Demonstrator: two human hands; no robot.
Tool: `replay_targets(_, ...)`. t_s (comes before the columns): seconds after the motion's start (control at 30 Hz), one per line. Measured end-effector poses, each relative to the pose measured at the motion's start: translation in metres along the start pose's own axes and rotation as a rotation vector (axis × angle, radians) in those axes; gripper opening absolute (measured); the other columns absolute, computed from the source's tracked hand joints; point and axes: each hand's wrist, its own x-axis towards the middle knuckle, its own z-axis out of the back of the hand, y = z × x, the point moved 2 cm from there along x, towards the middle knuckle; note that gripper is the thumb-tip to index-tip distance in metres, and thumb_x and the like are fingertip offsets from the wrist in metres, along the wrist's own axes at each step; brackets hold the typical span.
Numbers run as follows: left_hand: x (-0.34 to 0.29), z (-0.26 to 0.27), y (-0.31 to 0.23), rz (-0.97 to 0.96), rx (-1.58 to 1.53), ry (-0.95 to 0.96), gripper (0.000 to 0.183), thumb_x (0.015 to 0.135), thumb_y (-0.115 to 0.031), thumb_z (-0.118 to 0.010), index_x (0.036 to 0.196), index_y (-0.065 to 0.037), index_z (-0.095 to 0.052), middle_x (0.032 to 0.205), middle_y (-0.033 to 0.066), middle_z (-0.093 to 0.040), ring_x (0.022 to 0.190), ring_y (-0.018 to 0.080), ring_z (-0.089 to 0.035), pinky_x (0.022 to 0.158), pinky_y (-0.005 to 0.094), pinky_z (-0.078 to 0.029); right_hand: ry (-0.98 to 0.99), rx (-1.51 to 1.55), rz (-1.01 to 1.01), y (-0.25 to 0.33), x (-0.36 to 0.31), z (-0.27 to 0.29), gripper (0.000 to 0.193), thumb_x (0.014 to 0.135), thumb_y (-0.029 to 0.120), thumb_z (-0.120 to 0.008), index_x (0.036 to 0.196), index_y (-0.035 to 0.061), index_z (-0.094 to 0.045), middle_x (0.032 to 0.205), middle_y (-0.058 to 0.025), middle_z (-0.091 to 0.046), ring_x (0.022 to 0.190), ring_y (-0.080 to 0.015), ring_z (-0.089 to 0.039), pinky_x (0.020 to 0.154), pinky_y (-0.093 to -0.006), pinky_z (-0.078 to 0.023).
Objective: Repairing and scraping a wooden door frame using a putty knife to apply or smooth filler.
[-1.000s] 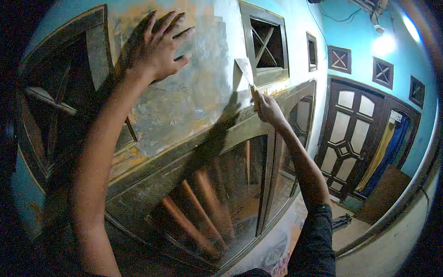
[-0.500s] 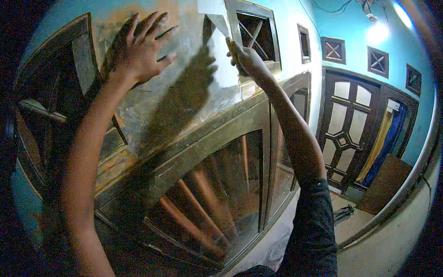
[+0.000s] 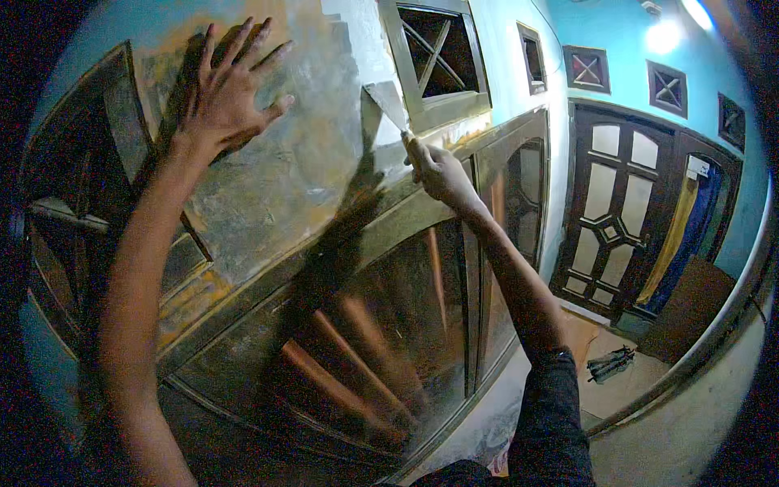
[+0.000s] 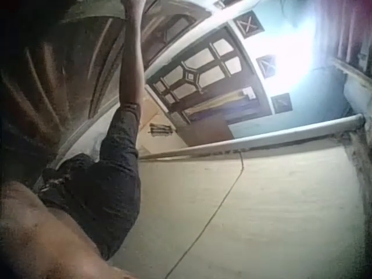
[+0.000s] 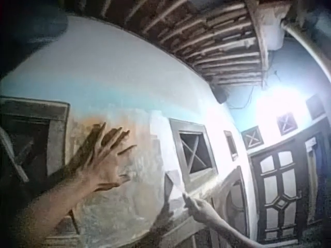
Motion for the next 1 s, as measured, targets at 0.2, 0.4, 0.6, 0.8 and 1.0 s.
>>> replay_targets(0.2, 0.0, 0.012, -0.003, -0.003, 0.064, 0.06, 0.067, 0.083, -0.064, -0.049, 0.141, -0.029, -0.045, 0.154, 0.0055, -0.03, 0.144, 0.0229, -0.02, 0.117, 0.0574, 0.002, 0.007, 0.037, 0.148, 0.07, 0.061, 0.004, 0.069, 0.094, 0.064, -0.039, 0.091, -0.0004, -0.065, 0.062, -0.0058, -0.059, 0.044, -0.0106, -0.047, 0.041, -0.0266, -0.037)
replay_targets(0.4, 0.002, 0.006, -0.005, 0.003, -0.01, 0.002, 0.07, 0.082, -0.062, -0.052, 0.141, -0.026, -0.045, 0.154, 0.0065, -0.028, 0.144, 0.0247, -0.019, 0.116, 0.0571, 0.0, -0.045, 0.006, 0.229, 0.101, 0.076, 0.014, 0.066, 0.094, 0.063, -0.041, 0.092, 0.0016, -0.064, 0.057, 0.0012, -0.048, 0.042, -0.0075, -0.04, 0.041, -0.0252, -0.032)
replay_targets(0.6, -0.002, 0.015, -0.005, 0.032, 0.028, 0.08, 0.065, 0.083, -0.053, -0.056, 0.14, -0.024, -0.046, 0.154, 0.007, -0.029, 0.144, 0.0257, -0.02, 0.117, 0.0558, -0.003, 0.048, -0.109, 0.034, 0.022, 0.015, -0.002, 0.052, 0.099, 0.048, -0.041, 0.099, 0.0014, -0.065, 0.067, -0.007, -0.06, 0.062, -0.0133, -0.059, 0.057, -0.0288, -0.046)
replay_targets(0.8, 0.0, 0.009, -0.007, 0.026, -0.001, 0.022, 0.065, 0.082, -0.052, -0.057, 0.14, -0.024, -0.046, 0.153, 0.0069, -0.031, 0.143, 0.0253, -0.022, 0.117, 0.0555, -0.004, -0.01, 0.015, 0.066, -0.035, -0.03, -0.017, 0.049, 0.102, 0.044, -0.037, 0.09, 0.0027, -0.06, 0.063, 0.001, -0.05, 0.053, -0.0074, -0.044, 0.05, -0.0254, -0.037)
replay_targets(1.0, -0.008, 0.005, 0.0, 0.037, -0.021, -0.009, 0.066, 0.08, -0.052, -0.059, 0.138, -0.024, -0.048, 0.152, 0.0065, -0.032, 0.143, 0.0249, -0.023, 0.118, 0.0523, -0.003, -0.009, -0.041, 0.08, 0.031, 0.017, -0.004, 0.062, 0.097, 0.057, -0.04, 0.09, 0.0004, -0.065, 0.06, -0.0038, -0.057, 0.05, -0.0107, -0.052, 0.049, -0.028, -0.042)
